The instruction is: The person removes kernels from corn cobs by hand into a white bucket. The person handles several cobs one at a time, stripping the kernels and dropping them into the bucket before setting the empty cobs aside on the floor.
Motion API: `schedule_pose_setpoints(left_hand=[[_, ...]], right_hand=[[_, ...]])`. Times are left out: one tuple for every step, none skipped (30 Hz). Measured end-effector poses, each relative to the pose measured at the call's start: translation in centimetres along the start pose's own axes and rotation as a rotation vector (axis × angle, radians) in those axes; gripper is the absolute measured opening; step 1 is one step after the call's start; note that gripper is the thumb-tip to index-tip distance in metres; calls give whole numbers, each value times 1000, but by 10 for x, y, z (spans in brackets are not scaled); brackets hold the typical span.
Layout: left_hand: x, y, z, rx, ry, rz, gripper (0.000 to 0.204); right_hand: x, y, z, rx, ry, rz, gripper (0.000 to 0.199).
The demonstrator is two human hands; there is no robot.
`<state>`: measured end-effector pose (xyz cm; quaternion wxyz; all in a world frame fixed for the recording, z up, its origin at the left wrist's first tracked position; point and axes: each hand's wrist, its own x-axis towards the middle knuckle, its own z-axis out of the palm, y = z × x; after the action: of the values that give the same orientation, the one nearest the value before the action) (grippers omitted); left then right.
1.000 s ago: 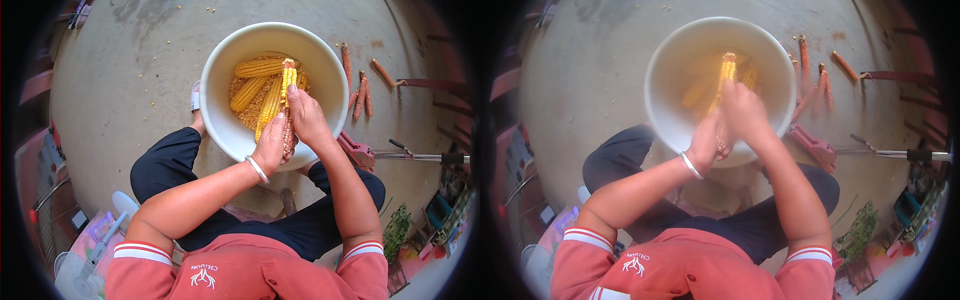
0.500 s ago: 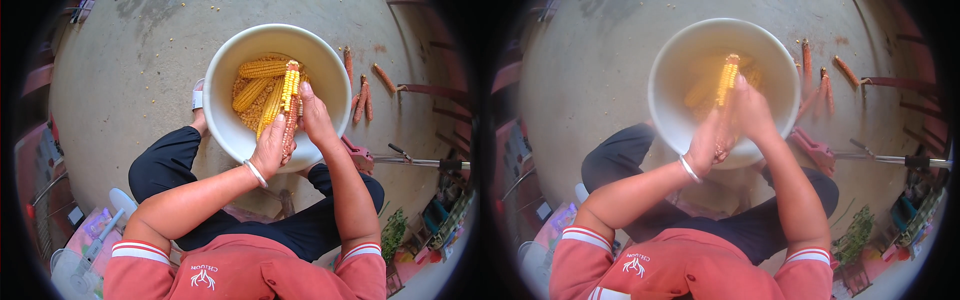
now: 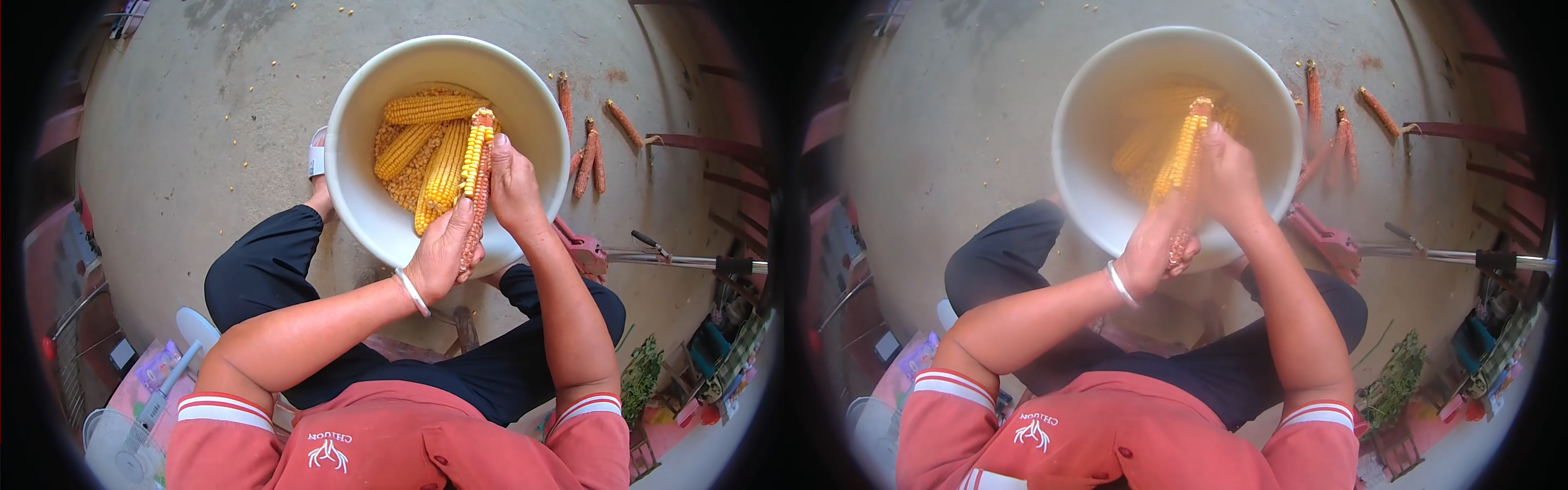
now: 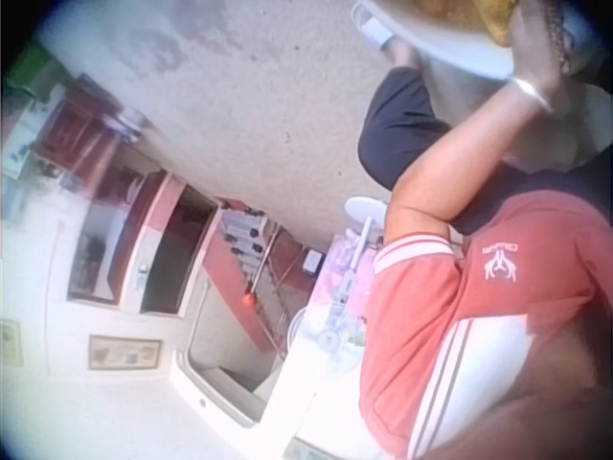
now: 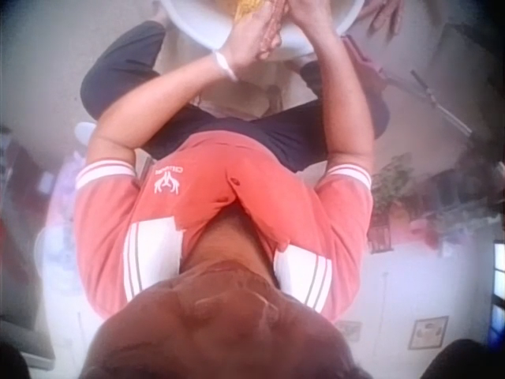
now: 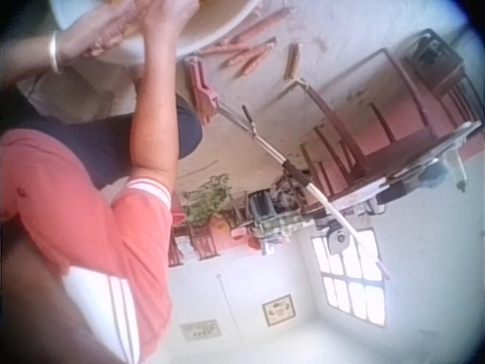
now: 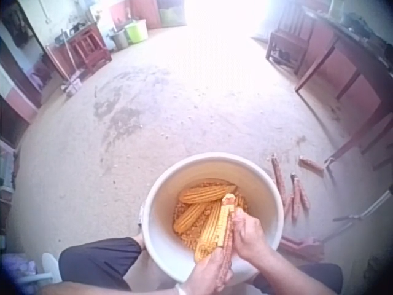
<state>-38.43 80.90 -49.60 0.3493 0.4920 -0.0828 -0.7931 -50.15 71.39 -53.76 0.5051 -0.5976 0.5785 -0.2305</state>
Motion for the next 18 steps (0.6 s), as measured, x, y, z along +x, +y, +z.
schedule_pose_setpoints(left_hand=[[-1, 2, 1, 0, -1, 1, 41], [-2, 5, 3, 4, 5, 29, 45], [-3, 6, 4, 7, 11, 58, 49], [-2, 6, 5, 7, 10, 59, 49], [-1, 5, 5, 62, 15, 109, 50], [-1, 3, 6, 115, 20, 156, 50], [0, 0, 4, 113, 20, 156, 50], [0, -3, 2, 121, 21, 149, 50], [0, -5, 1, 132, 20, 143, 50], [0, -5, 1, 132, 18, 142, 50], [0, -6, 0, 121, 9, 122, 49], [0, -6, 0, 110, 3, 102, 48], [-1, -6, -1, 110, 3, 102, 48], [-2, -5, -1, 102, 4, 89, 47], [-2, -4, -1, 93, 5, 77, 47], [-1, -4, 0, 93, 6, 79, 47], [1, -4, 2, 142, 39, 142, 47], [3, -6, 3, 189, 70, 204, 47]], right_hand=[[0, -2, -2, 26, -6, 14, 55], [0, -3, -3, 53, -12, 28, 56], [2, -3, -6, 52, -11, 26, 56], [6, -2, -9, 39, -28, 106, 56], [9, -2, -11, 27, -45, 187, 57], [10, -6, -13, 50, -75, 190, 59], [10, -4, -11, 48, -76, 191, 59], [10, -1, -8, 25, -57, 148, 59], [10, 2, -5, 2, -36, 105, 59], [8, 4, -3, -35, 16, 26, 57], [8, 7, -3, -36, 17, 27, 57], [9, 10, -4, -51, 7, 43, 56], [9, 11, -4, -66, -3, 60, 56], [8, 12, -3, -66, -4, 60, 56], [8, 11, -3, -1, 18, 60, 57], [8, 9, -2, 63, 39, 61, 59], [9, 6, -3, 64, 37, 59, 59], [9, -2, -5, 60, 0, 158, 61]])
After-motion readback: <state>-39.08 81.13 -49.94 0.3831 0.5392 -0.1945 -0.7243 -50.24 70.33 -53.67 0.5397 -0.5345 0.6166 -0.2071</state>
